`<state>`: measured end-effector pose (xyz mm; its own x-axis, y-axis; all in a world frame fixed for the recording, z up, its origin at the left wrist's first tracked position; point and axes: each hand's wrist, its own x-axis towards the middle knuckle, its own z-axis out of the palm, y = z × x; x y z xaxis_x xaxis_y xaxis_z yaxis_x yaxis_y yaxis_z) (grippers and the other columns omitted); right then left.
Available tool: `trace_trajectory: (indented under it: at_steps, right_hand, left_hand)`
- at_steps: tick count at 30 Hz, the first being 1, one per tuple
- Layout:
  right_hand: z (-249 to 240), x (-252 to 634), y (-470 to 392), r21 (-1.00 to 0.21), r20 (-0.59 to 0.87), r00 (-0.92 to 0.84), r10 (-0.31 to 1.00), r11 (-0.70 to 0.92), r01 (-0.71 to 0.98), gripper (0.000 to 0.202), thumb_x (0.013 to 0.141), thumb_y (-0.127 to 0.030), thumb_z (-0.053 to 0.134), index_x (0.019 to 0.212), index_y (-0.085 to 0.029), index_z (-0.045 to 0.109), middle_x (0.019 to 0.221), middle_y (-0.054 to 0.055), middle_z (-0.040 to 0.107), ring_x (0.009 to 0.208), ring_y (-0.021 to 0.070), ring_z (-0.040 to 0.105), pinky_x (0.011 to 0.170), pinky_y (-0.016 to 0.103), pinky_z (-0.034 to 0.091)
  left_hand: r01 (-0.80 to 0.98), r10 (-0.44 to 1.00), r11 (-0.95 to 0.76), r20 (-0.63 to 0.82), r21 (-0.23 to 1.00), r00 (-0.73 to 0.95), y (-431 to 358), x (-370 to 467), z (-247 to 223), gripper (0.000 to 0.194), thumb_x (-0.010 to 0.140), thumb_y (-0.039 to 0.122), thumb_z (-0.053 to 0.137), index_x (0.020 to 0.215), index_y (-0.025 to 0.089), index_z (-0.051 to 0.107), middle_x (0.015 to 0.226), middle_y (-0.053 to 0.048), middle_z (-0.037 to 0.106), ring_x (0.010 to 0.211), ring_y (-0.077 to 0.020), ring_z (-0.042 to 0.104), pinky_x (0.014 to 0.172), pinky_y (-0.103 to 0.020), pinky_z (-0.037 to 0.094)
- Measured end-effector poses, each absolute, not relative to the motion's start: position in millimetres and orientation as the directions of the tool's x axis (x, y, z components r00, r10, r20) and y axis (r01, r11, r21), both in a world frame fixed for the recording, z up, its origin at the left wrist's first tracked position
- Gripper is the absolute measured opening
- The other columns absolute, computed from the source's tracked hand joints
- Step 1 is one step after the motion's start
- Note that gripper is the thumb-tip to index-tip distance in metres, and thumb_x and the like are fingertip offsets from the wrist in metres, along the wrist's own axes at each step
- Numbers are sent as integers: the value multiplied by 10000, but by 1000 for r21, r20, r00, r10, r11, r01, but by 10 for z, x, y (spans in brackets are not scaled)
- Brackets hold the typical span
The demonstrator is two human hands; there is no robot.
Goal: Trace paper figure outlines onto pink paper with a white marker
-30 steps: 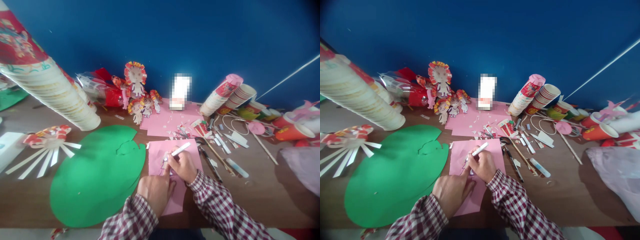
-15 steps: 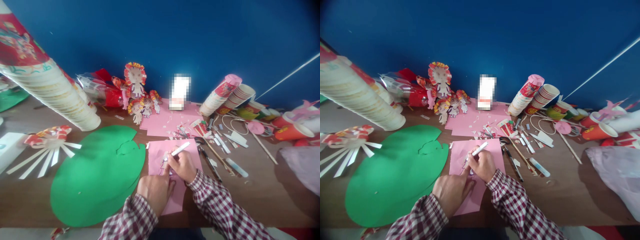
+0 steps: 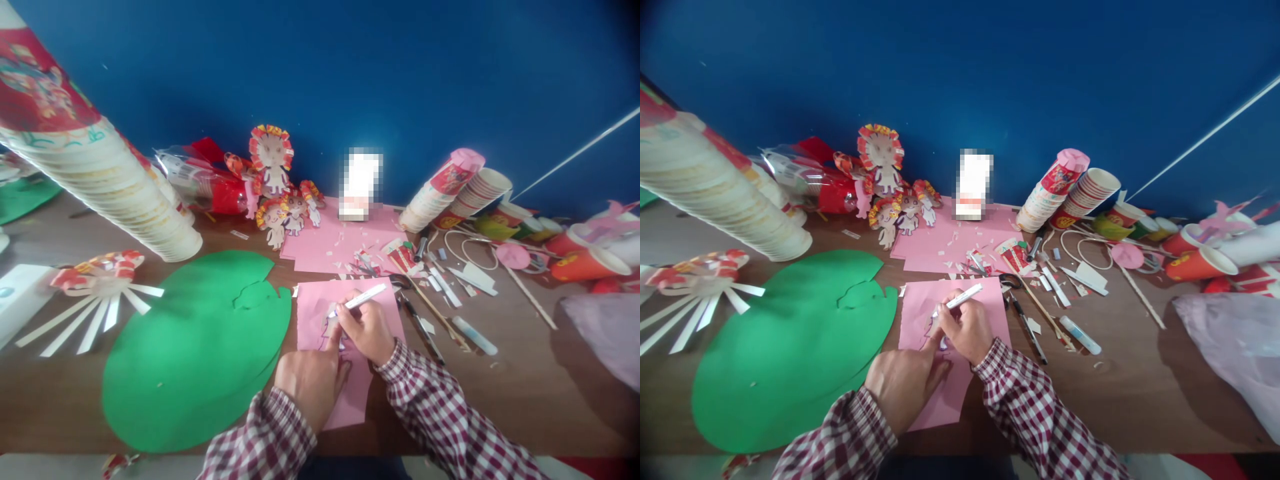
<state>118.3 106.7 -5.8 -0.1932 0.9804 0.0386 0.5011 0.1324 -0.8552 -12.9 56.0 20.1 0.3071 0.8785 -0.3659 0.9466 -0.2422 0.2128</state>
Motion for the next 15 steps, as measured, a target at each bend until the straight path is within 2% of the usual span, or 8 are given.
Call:
trace_trajectory:
  at_steps: [6,15]
  right_hand:
    - [-46,1175,1076,-842,59,-188,980,150,518,172,871,-293,482,738,-186,508,587,-7,563,525,122,554,503,207,415]
    - [-54,1178,1064,-836,72,-191,979,164,524,161,864,-280,489,739,-183,514,593,-5,576,525,120,567,506,204,416]
  left_hand:
    - [947,887,-247,-346,207,307,543,-112,166,568,894,367,342,1423,209,209,637,-56,676,604,-253,657,532,-326,479]
    - [946,891,-257,-332,198,311,537,-117,132,593,889,376,350,1431,211,175,620,-52,668,593,-250,655,518,-314,475]
